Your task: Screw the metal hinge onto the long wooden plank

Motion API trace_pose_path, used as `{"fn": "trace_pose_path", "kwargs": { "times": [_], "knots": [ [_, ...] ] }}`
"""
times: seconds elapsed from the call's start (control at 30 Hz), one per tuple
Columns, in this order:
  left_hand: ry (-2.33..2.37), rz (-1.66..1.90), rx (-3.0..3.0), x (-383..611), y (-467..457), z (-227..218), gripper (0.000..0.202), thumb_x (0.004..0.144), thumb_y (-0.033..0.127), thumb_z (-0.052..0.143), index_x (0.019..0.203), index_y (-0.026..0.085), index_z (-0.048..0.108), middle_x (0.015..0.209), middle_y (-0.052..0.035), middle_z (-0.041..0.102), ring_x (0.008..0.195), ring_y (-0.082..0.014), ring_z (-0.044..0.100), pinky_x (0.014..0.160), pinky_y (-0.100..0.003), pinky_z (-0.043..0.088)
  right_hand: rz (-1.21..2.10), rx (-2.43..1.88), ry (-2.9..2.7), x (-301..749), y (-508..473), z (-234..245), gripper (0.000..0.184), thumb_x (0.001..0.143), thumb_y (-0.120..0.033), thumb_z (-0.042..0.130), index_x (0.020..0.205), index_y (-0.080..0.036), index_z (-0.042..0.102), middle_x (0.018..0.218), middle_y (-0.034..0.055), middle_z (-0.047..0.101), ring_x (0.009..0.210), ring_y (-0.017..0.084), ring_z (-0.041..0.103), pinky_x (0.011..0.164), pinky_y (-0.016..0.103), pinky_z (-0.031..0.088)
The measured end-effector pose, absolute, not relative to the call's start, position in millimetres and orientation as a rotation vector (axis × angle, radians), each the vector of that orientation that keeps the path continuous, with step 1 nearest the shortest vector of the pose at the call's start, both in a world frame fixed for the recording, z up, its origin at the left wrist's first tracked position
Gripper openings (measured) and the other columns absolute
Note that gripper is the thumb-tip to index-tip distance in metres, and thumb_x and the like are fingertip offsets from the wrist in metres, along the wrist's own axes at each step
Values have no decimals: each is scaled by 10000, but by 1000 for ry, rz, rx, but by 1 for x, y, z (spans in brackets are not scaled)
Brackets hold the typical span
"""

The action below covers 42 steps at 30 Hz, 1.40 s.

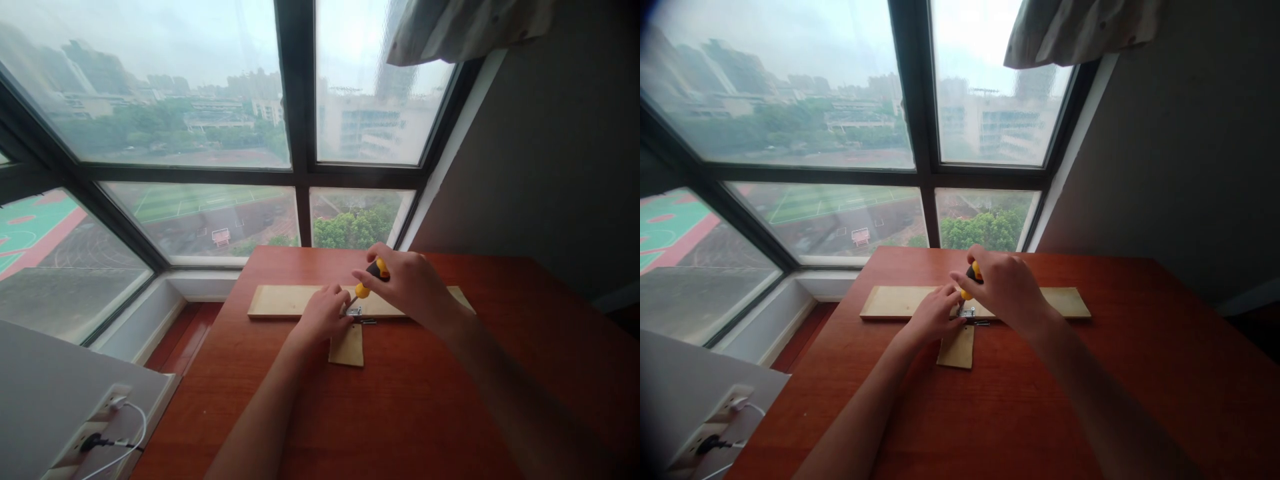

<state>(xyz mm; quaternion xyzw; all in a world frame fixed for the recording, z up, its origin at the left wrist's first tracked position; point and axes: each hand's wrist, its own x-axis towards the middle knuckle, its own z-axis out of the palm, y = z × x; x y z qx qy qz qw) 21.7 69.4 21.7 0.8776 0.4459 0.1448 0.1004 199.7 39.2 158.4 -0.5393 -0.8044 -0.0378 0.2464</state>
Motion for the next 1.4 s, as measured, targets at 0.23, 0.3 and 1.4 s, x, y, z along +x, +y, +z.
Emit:
{"fn": "trace_pose_path", "kwargs": {
  "times": [0.23,0.3,1.4],
  "knots": [
    [1338,417,2574,23,70,21,286,750,336,665,988,221,556,1038,-62,580,983,-256,551,828,-355,439,38,-1381,-2422,181,44,179,231,819,-308,545,1036,-234,526,921,20,675,730,171,607,577,257,343],
    [1347,406,2564,23,70,22,273,746,337,673,965,223,559,1029,-60,580,976,-254,551,822,-354,438,67,-1356,-2460,178,47,180,232,837,-304,531,1057,-234,525,908,19,676,745,170,611,592,258,356],
    [1236,454,2503,17,74,21,309,695,357,729,913,229,552,1031,-32,558,932,-223,561,791,-326,442,-291,-1561,-2447,180,55,183,407,899,-548,431,1027,-218,633,785,70,691,708,230,633,564,302,354]
  ]
}}
